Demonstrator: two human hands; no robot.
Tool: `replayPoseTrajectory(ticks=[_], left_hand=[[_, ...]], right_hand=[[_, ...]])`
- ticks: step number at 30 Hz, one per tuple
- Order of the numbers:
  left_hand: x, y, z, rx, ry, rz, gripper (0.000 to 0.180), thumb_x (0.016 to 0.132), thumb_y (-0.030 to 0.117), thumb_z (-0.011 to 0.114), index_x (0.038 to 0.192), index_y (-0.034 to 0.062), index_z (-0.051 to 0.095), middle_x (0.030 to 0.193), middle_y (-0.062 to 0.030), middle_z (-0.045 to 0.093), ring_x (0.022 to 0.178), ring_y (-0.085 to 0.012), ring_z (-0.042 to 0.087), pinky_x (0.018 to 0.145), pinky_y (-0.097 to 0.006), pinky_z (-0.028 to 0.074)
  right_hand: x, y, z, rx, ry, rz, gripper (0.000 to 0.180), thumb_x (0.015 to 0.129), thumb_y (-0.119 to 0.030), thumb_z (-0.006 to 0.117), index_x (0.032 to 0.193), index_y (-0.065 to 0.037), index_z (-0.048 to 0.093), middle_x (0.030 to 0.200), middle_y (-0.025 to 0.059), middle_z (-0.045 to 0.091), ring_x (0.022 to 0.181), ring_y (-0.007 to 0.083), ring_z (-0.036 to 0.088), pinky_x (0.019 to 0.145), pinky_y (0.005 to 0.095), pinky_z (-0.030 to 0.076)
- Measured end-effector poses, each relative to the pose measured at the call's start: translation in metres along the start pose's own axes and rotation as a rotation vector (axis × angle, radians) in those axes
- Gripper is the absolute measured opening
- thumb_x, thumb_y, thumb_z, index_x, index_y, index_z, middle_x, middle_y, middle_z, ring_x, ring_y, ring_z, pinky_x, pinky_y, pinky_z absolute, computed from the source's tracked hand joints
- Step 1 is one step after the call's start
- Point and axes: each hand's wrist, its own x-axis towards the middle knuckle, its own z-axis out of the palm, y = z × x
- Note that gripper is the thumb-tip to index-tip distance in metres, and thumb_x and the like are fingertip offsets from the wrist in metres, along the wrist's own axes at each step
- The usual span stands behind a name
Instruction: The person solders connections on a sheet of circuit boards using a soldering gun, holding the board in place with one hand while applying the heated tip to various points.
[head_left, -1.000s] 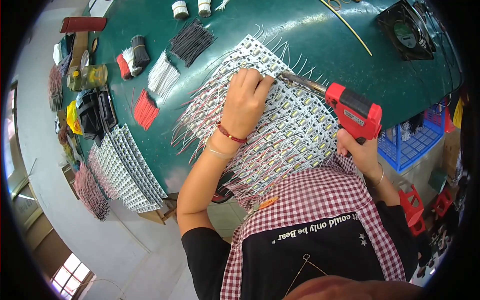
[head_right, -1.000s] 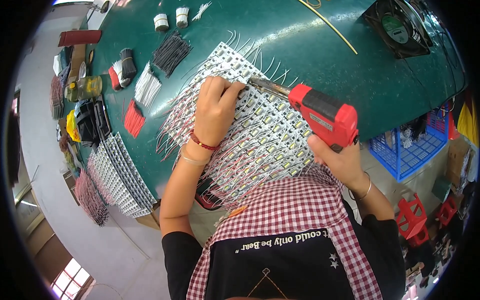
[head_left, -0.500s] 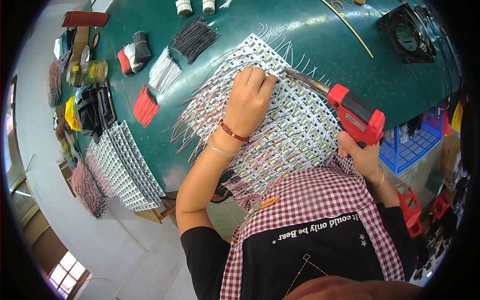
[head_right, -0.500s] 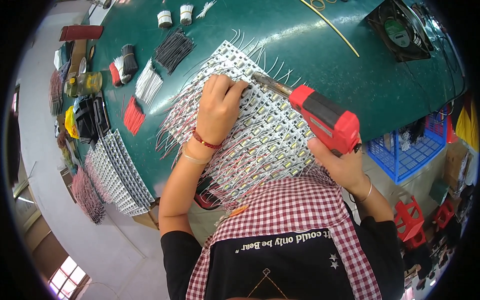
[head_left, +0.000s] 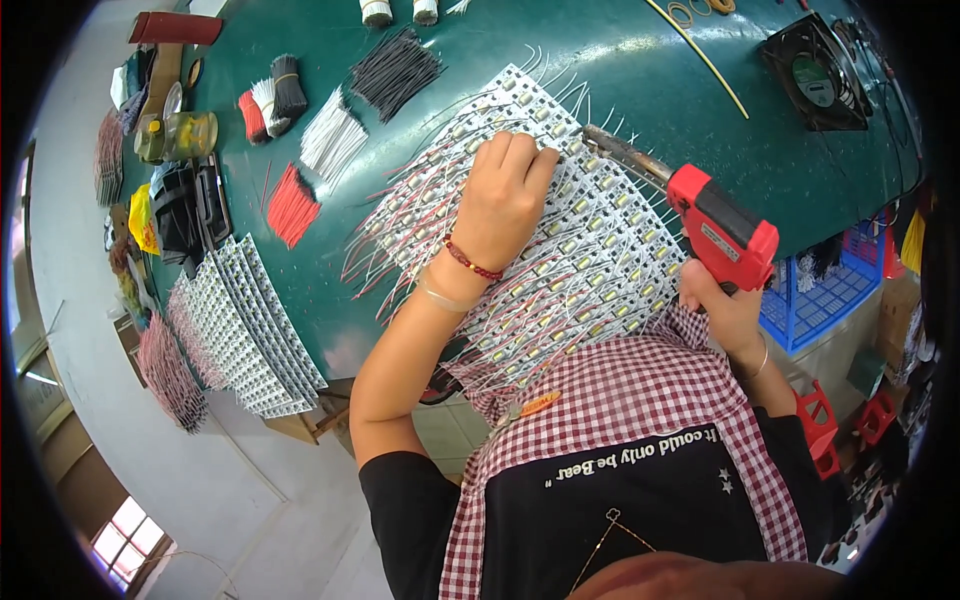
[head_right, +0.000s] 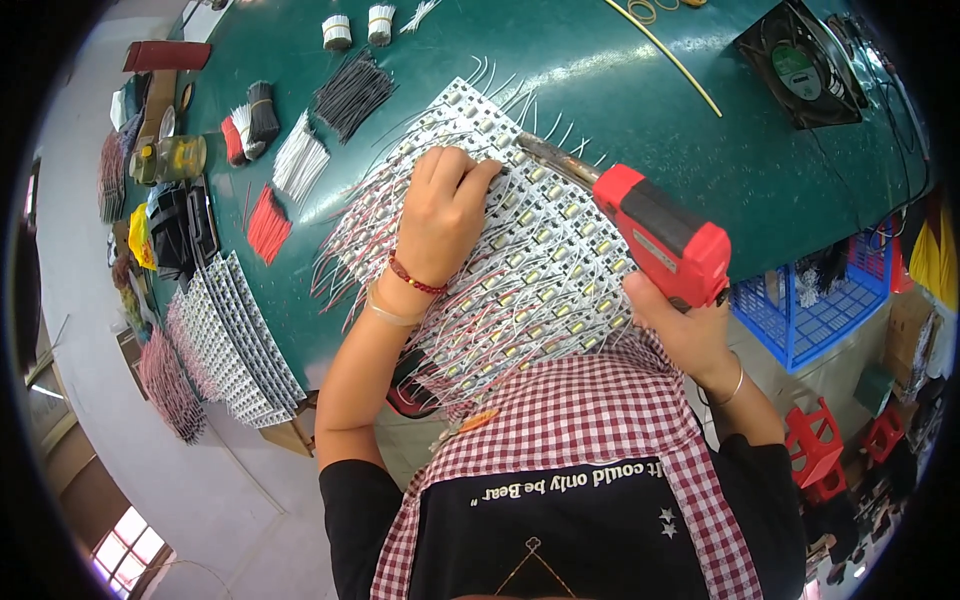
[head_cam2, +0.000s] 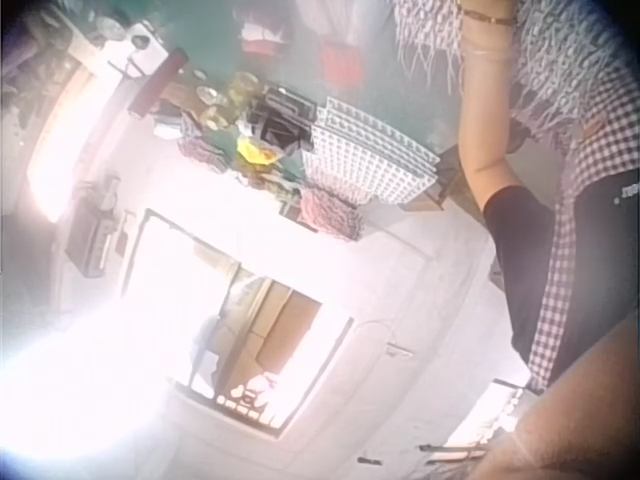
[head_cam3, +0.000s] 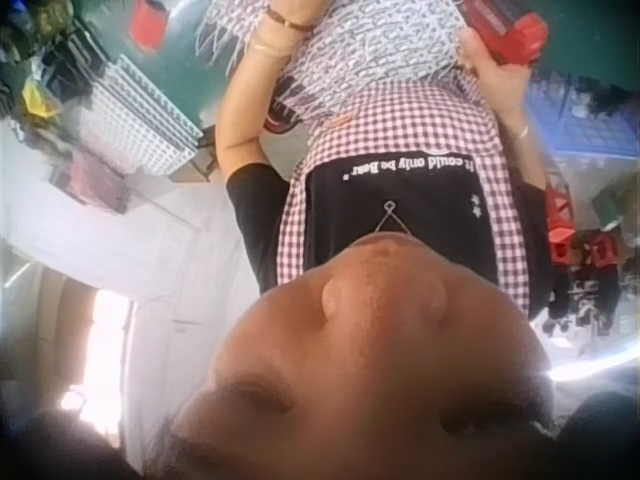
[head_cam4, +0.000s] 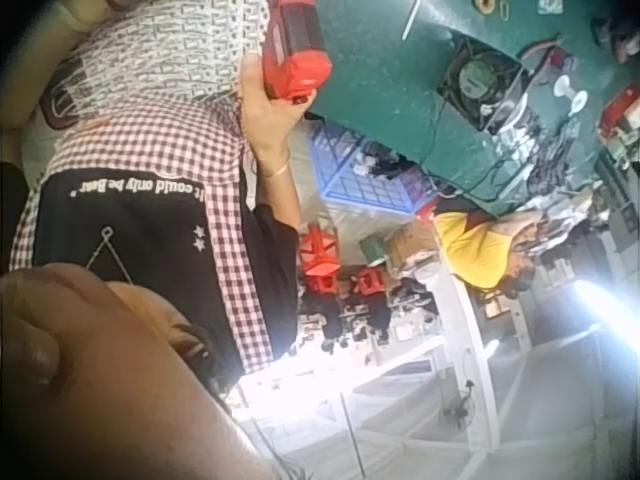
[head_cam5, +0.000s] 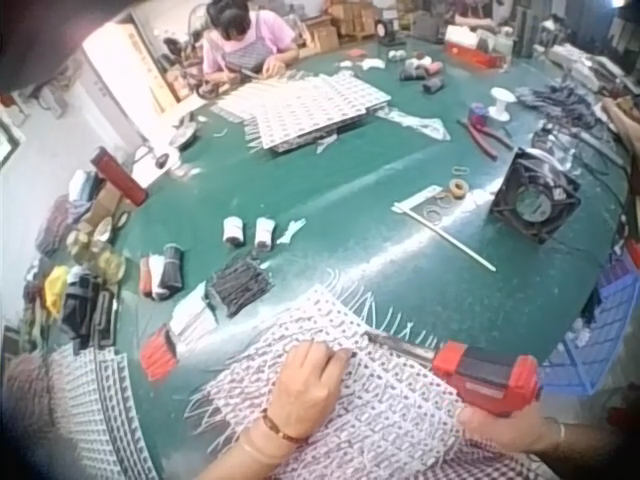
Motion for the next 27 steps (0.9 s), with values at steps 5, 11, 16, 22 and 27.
replayPoseTrajectory(ticks=[5,11,16,22,27], left_hand=[[0.001,0.003,-0.003,0.022,-0.006,-0.030,0.020,0.073,-0.001,0.063,0.092,0.0031,0.068,0.080,-0.0068,0.048,0.077,-0.0236,0.052,0.071,-0.036,0.043],[0.003,0.002,-0.006,0.119,-0.016,-0.003,0.020,0.075,0.003,0.064,0.094,0.0070,0.067,0.081,-0.0039,0.050,0.079,-0.0215,0.053,0.073,-0.036,0.040],[0.002,0.006,-0.014,0.114,0.016,-0.037,0.024,0.072,0.000,0.068,0.095,0.0071,0.066,0.082,-0.0037,0.051,0.079,-0.0220,0.053,0.072,-0.036,0.040],[0.002,0.016,-0.003,-0.018,-0.018,-0.027,0.024,0.072,-0.001,0.065,0.095,0.0052,0.065,0.080,-0.0063,0.049,0.077,-0.0225,0.052,0.068,-0.034,0.039],[-0.004,0.018,-0.006,0.015,-0.068,-0.041,0.023,0.076,0.002,0.061,0.098,0.0048,0.066,0.079,-0.0055,0.047,0.074,-0.0219,0.050,0.068,-0.034,0.038]], right_hand=[[0.000,0.001,-0.008,-0.108,-0.098,-0.063,0.038,0.095,-0.007,0.056,0.129,0.008,0.050,0.067,0.0039,0.056,0.056,0.0101,0.053,0.056,0.0259,0.046],[-0.004,0.004,-0.015,0.068,-0.081,-0.046,0.006,0.092,-0.005,0.064,0.095,0.001,0.062,0.068,0.0022,0.060,0.059,0.0098,0.058,0.056,0.0255,0.048],[-0.007,0.004,-0.019,0.061,-0.069,-0.039,0.005,0.093,-0.005,0.063,0.093,0.000,0.062,0.067,0.0022,0.059,0.059,0.0102,0.058,0.056,0.0258,0.048],[-0.009,0.014,-0.021,0.066,-0.093,-0.033,0.005,0.092,-0.005,0.064,0.094,-0.001,0.062,0.069,0.0011,0.059,0.060,0.0093,0.057,0.056,0.0257,0.047],[-0.014,0.021,-0.025,-0.085,-0.156,0.002,0.028,0.095,-0.004,0.056,0.121,0.005,0.055,0.069,0.0041,0.058,0.058,0.0103,0.055,0.056,0.0259,0.047]])
